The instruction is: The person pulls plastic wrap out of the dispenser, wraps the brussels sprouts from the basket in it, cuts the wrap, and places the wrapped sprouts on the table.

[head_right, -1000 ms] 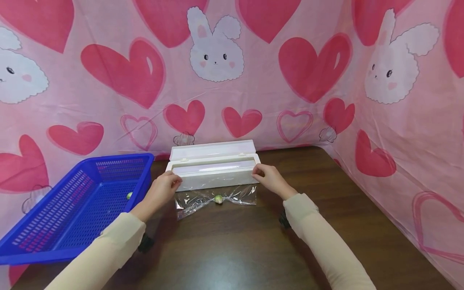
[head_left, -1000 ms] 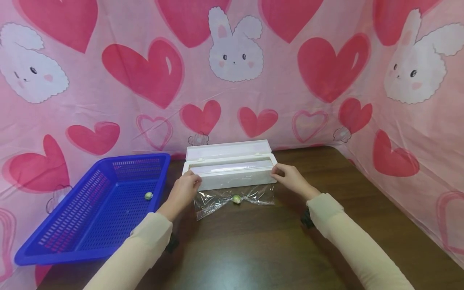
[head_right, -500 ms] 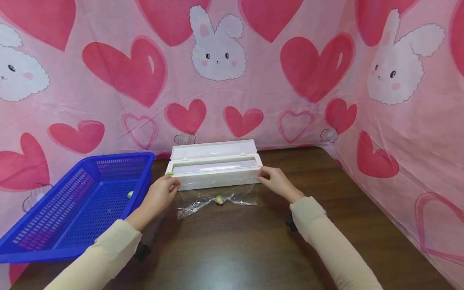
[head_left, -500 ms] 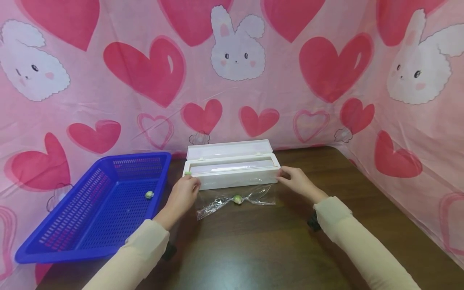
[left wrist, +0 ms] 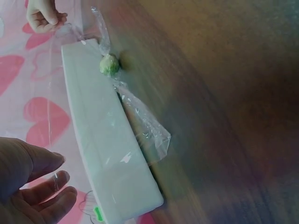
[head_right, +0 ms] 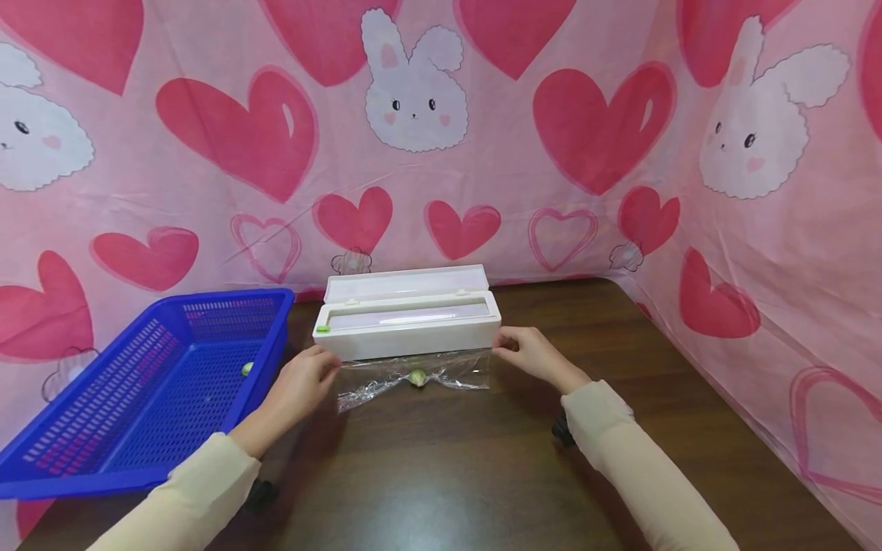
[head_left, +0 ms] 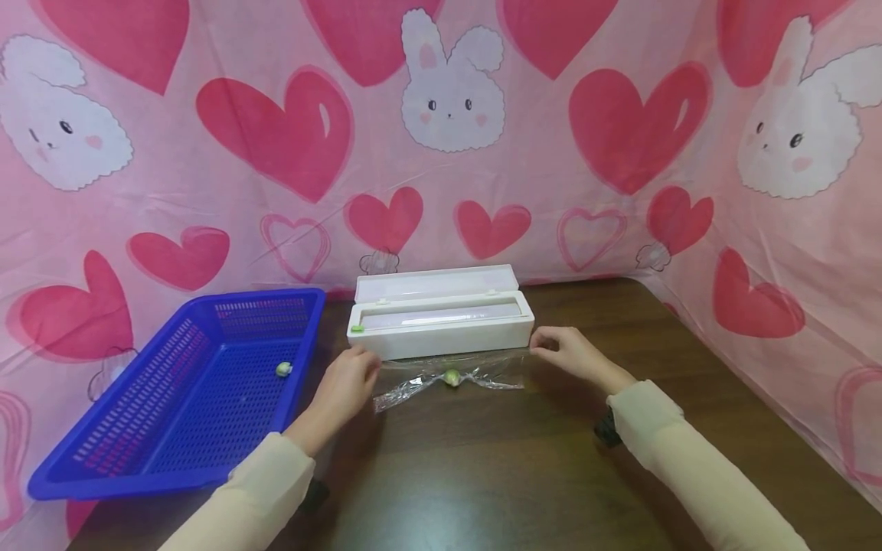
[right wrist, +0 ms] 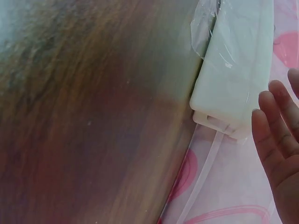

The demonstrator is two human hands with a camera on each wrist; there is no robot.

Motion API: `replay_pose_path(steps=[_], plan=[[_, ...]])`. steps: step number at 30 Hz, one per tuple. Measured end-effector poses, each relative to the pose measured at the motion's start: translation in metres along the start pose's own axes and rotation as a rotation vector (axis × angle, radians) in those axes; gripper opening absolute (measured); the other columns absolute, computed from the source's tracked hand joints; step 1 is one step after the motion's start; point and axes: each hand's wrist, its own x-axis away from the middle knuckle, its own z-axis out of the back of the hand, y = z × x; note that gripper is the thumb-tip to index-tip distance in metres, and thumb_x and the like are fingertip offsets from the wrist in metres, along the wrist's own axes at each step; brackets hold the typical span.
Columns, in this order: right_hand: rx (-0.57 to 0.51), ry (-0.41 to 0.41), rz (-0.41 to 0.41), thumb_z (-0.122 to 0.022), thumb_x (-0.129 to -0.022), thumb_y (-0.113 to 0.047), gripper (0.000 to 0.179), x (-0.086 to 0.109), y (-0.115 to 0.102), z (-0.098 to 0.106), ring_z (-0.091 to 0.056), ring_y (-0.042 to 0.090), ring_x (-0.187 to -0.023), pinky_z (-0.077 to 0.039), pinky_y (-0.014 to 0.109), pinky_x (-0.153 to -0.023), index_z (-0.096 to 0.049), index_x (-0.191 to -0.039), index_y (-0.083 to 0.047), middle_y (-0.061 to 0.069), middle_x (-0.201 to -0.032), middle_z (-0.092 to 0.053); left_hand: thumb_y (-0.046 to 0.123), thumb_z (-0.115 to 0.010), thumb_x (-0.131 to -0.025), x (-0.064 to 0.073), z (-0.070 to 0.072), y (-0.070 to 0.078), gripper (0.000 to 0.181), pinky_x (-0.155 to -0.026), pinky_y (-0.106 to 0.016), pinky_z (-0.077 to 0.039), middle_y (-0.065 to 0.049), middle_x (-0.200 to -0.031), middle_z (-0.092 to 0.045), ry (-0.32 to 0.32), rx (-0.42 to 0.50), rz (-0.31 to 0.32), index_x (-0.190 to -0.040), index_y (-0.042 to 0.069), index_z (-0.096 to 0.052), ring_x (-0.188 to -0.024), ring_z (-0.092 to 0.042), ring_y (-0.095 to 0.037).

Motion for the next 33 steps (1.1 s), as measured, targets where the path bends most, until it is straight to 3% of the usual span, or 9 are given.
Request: replay_pose_path(steps=[10, 20, 33], plan=[[-0.018, -0.082, 0.01, -0.067, -0.085, -0.016, 0.007, 0.01, -0.001, 0.0, -0.053, 0.01, -0.073, -0.045, 0.03, -0.067, -0.063, -0.081, -0.011, -0.009, -0.077, -0.059, 0.003, -0.069, -0.078, 0.013, -0.001, 0.004, 0.004, -0.066, -0.037, -0.046, -0.002, -0.075, -0.055, -0.091, 0.013, 0.054, -0.076, 0.005, -0.066, -0.072, -0.055, -0.023], [-0.046, -0.225, -0.034, -0.067, -0.084, -0.012, 0.004, 0.016, -0.001, -0.001, -0.051, 0.012, -0.072, -0.043, 0.028, -0.066, -0.063, -0.084, -0.011, -0.007, -0.078, -0.058, 0.004, -0.071, -0.075, 0.026, -0.007, 0.006, 0.005, -0.061, -0.037, -0.045, -0.001, -0.073, -0.052, -0.097, -0.001, 0.024, -0.074, 0.007, -0.067, -0.067, -0.054, -0.021], [-0.05, -0.312, -0.021, -0.064, -0.086, -0.01, 0.002, 0.021, 0.002, -0.005, -0.05, 0.01, -0.072, -0.043, 0.027, -0.065, -0.063, -0.085, -0.011, -0.008, -0.079, -0.057, 0.006, -0.073, -0.075, 0.035, -0.015, 0.006, 0.006, -0.054, -0.033, -0.043, 0.002, -0.065, -0.047, -0.156, -0.012, 0.006, -0.072, 0.007, -0.068, -0.058, -0.048, -0.015]])
